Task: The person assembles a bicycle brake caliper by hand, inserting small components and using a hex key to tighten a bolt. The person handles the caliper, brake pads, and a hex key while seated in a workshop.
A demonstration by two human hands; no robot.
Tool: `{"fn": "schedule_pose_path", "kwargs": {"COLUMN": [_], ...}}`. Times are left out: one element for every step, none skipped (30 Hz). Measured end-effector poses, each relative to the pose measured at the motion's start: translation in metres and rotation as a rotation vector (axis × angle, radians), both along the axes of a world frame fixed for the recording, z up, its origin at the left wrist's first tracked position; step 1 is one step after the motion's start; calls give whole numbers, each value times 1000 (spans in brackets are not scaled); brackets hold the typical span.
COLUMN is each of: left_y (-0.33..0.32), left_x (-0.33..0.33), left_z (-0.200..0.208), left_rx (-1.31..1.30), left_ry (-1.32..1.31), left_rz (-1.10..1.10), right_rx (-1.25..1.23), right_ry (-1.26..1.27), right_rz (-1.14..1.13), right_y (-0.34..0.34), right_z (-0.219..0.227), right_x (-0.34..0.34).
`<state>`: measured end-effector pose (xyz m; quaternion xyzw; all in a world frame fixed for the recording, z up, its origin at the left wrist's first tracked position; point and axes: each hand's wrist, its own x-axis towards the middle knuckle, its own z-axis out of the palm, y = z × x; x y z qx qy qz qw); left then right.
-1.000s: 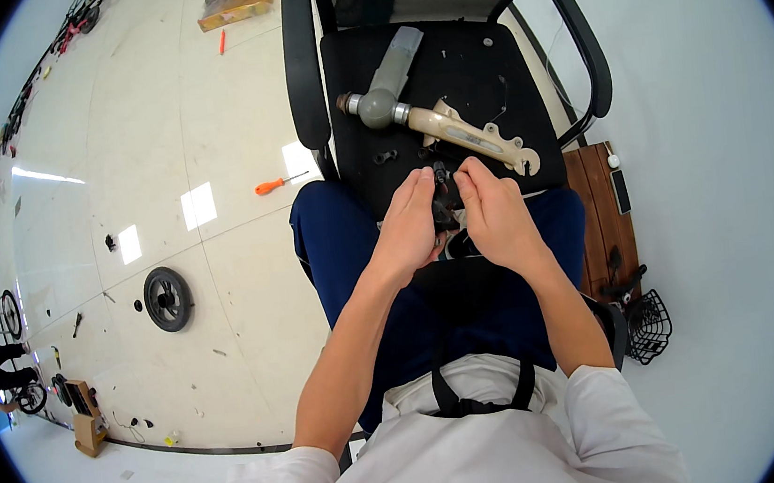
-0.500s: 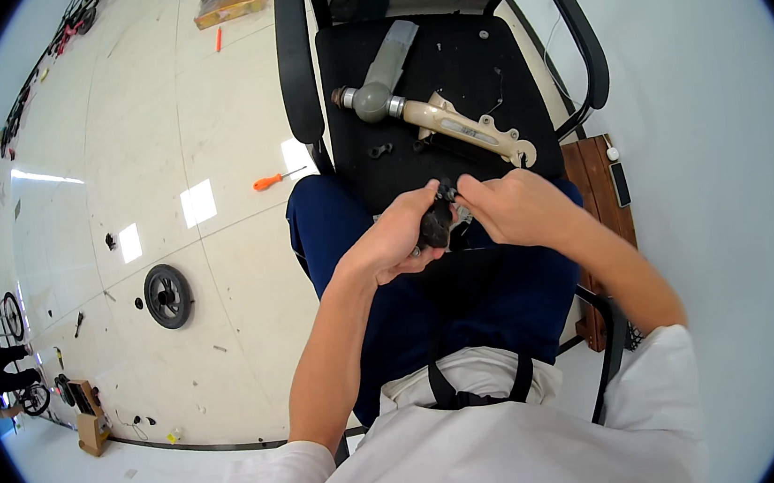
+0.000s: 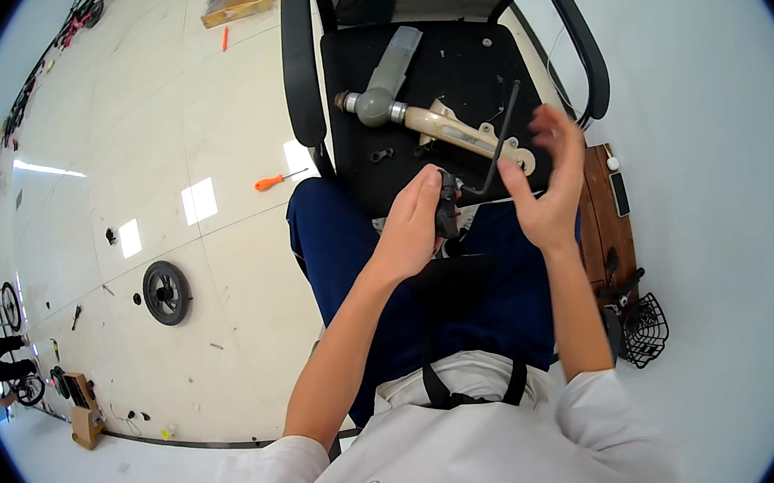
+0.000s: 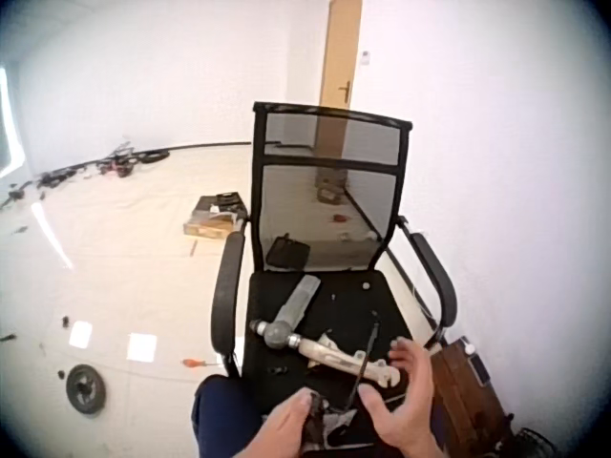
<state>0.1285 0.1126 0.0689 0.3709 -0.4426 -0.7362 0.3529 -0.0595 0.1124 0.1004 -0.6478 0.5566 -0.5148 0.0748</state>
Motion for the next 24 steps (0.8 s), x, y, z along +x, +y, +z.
{"fn": "schedule_pose_path", "kwargs": {"left_y": [1,2,4,5,6,5,5,4,3,3,4,6,5,4,3,2,1,2,2,3,4,4,4,3], "left_x": [-2,-5,-6,-5,-3,-2,-2,-3,-2,-1,2,4,6,7,7,7,5,3,2,1,0,0,0,1], "left_z": [-2,-3,-4,-3,0,1,-2,-9,-9,-8,-5,-3,-3,-3,-3,-4,-7,-8,-8,-7,-6,-7,-7,-7], "left_rx": [-44,-89,-131,-154,-177,-203,-362,-521,-679,-665,-652,-636,-620,-604,-588,-546,-504,-463,-410,-358,-308,-270,-232,-194], "left_ry": [-52,-104,-152,-174,-197,-215,-228,-241,-255,-266,-276,-289,-291,-292,-292,-259,-226,-194,-184,-174,-162,-158,-156,-150], "left_rz": [32,62,91,86,80,82,137,192,246,245,243,242,236,230,223,244,264,283,276,269,263,265,267,267], "right_rx": [197,393,422,451,480,468,456,443,393,343,291,307,321,335,332,328,324,285,246,206,245,160,203,246], "right_ry": [-394,-788,-782,-775,-767,-729,-690,-651,-569,-488,-407,-348,-290,-231,-182,-133,-84,-70,-56,-43,115,197,101,6], "right_rz": [104,209,230,250,269,259,249,239,240,242,243,214,185,155,167,179,190,222,253,284,302,367,399,428], "right_y": [0,0,0,-2,-2,-4,-5,-7,-9,-12,-14,-13,-10,-6,-1,5,11,15,19,24,29,32,37,42], "right_z": [-11,-17,-16,-13,-10,-4,1,5,4,3,3,5,10,14,15,16,17,18,19,19,20,17,18,21], "right_x": [3,6,10,14,17,18,19,19,17,12,8,7,7,8,9,11,13,16,19,21,17,18,22,28]}}
